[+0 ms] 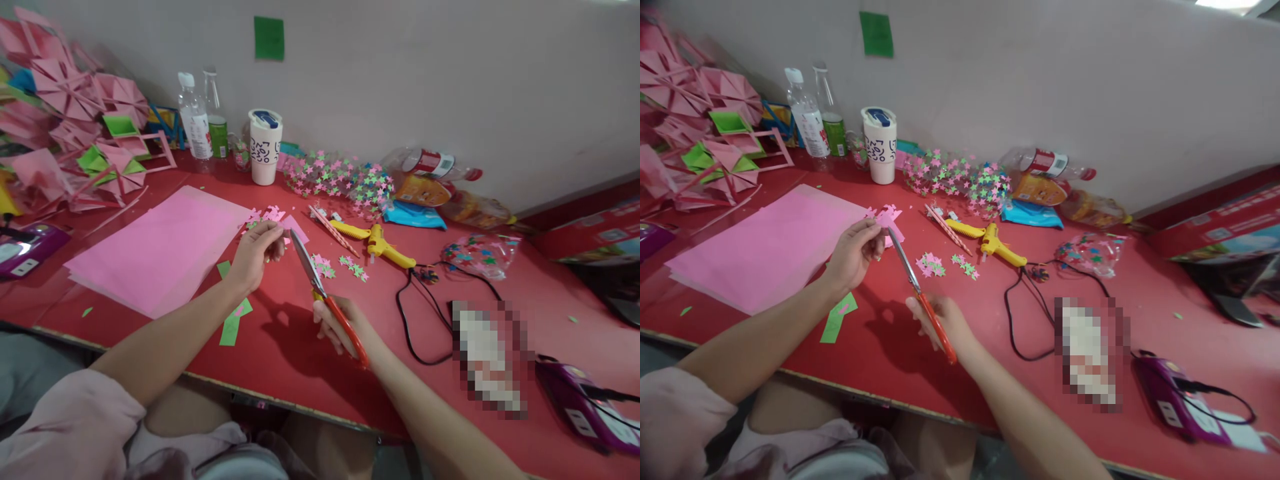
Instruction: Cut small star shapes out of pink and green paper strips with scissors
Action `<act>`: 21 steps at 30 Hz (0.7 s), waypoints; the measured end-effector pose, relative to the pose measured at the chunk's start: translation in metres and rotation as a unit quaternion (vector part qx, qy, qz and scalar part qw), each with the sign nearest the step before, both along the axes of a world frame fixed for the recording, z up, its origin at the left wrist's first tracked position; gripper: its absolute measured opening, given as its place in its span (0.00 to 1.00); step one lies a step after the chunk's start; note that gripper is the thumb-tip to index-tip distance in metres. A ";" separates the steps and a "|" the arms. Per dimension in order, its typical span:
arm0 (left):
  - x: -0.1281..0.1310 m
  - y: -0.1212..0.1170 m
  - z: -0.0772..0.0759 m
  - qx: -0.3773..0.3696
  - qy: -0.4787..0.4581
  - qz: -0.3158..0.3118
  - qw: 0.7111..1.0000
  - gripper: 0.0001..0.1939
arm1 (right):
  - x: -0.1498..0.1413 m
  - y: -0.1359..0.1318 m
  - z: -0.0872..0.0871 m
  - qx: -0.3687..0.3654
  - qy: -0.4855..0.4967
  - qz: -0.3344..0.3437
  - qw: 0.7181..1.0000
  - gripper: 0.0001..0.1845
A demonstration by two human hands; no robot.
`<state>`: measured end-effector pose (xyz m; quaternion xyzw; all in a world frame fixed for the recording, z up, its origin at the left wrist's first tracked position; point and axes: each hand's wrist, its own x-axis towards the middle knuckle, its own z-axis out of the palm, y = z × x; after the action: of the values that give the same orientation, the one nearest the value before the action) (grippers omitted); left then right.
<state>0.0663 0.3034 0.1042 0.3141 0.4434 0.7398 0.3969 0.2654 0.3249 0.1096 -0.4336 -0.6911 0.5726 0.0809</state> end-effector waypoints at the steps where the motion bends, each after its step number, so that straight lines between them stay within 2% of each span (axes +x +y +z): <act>1: 0.000 0.000 0.000 0.002 -0.002 0.002 1.000 0.09 | 0.000 0.000 0.001 -0.002 -0.005 0.004 1.000 0.23; 6: -0.001 0.000 -0.002 0.008 0.008 0.008 1.000 0.10 | 0.002 0.001 0.008 -0.014 0.023 0.042 0.999 0.23; 11: -0.001 0.000 -0.002 0.005 0.035 -0.001 0.999 0.10 | 0.003 0.001 0.008 -0.018 0.026 0.050 0.998 0.25; 21: -0.001 0.000 -0.001 0.005 0.033 -0.012 0.999 0.10 | 0.005 0.002 0.004 -0.016 0.036 0.055 0.998 0.25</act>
<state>0.0658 0.3030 0.1035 0.3455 0.4490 0.7262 0.3895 0.2705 0.3268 0.1134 -0.3750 -0.7015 0.6023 0.0674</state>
